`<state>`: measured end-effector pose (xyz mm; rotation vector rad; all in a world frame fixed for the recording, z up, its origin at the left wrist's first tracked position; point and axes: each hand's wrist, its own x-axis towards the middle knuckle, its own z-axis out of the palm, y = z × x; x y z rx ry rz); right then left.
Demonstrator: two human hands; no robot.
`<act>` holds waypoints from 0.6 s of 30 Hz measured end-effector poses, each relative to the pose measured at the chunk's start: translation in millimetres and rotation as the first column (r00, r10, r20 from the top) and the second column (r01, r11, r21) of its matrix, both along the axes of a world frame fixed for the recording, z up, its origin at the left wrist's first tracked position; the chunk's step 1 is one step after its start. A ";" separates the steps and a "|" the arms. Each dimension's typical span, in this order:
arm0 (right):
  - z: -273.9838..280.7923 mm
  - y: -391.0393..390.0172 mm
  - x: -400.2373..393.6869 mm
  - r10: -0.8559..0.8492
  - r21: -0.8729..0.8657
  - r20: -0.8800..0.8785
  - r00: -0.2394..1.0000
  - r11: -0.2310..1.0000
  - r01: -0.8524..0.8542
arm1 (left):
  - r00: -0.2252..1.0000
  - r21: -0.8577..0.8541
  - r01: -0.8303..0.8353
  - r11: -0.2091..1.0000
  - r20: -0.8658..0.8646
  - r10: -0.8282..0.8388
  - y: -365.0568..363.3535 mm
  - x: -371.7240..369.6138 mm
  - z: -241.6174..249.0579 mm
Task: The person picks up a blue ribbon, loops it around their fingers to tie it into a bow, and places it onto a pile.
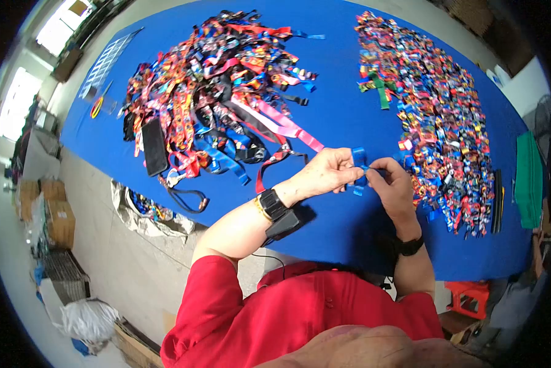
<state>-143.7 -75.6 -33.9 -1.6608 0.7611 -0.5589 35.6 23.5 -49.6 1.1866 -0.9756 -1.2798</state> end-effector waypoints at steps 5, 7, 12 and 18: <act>-6.0 -3.9 -1.4 0.026 0.024 -0.022 0.999 0.999 -0.025 | 0.997 0.034 -0.017 0.999 0.075 0.015 0.8 0.0 0.8; -11.1 -7.5 -1.4 0.031 0.016 -0.010 0.999 0.999 -0.031 | 0.996 0.031 -0.021 0.999 0.085 0.018 1.7 1.6 3.9; 5.4 -6.4 -3.4 0.089 0.053 -0.043 0.995 0.995 -0.087 | 0.998 -0.035 -0.028 0.999 0.053 0.029 2.2 4.4 -4.9; 48.7 14.3 -22.3 0.086 -0.161 -0.101 0.991 0.982 -0.102 | 0.999 -0.073 -0.020 0.997 0.028 0.022 -0.1 2.9 -9.2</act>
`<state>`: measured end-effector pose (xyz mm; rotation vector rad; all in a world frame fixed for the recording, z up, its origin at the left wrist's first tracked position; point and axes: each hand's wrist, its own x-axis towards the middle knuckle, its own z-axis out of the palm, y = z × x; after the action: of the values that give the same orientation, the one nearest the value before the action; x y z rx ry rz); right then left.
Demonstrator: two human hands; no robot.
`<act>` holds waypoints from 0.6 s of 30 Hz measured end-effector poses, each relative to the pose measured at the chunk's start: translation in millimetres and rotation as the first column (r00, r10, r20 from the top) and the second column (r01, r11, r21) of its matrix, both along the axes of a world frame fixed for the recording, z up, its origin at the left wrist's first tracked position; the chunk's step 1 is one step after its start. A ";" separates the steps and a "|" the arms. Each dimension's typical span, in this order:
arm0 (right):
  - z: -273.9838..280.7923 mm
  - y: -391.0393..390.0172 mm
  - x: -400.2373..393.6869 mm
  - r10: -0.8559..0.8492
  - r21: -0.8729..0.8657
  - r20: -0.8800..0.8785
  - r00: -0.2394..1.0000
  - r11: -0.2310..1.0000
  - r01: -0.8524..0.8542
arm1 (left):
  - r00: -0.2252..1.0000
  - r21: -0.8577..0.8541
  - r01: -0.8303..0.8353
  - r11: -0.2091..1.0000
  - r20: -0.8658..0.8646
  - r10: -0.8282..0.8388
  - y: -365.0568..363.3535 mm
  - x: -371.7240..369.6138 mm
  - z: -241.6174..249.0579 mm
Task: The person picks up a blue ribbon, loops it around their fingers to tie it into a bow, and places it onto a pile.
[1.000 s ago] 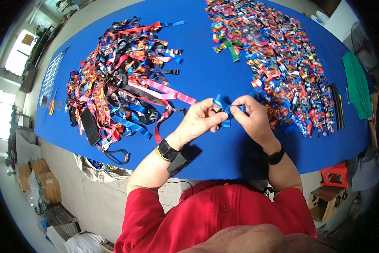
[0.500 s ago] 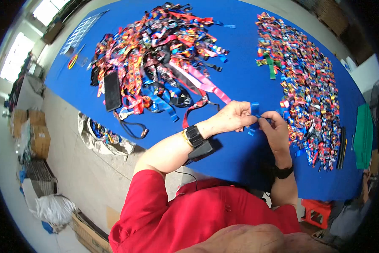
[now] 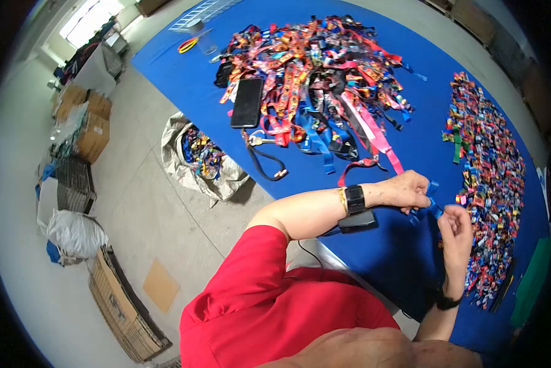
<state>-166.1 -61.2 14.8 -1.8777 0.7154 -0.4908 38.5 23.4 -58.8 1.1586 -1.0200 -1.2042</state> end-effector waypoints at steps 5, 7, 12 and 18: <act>24.5 24.7 -44.6 0.207 0.155 -0.110 0.972 0.970 -0.189 | 0.999 -0.045 0.012 0.999 0.031 -0.011 4.0 0.6 0.2; 27.6 36.7 -70.0 0.293 0.309 -0.252 0.922 0.927 -0.211 | 0.999 -0.074 0.027 0.997 0.041 -0.024 3.6 0.0 -1.8; 29.6 51.5 -121.1 0.632 0.622 -0.415 0.655 0.722 -0.302 | 0.999 -0.036 0.041 0.999 0.021 -0.040 2.9 -3.2 -4.1; 4.3 54.2 -177.2 0.821 0.854 -0.429 0.376 0.505 -0.128 | 0.999 -0.028 0.041 0.999 0.019 -0.040 6.3 -5.5 -1.1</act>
<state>-343.3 -7.0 19.1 -1.3198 0.6464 1.1183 33.0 29.7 -59.9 1.1337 -1.0752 -1.2094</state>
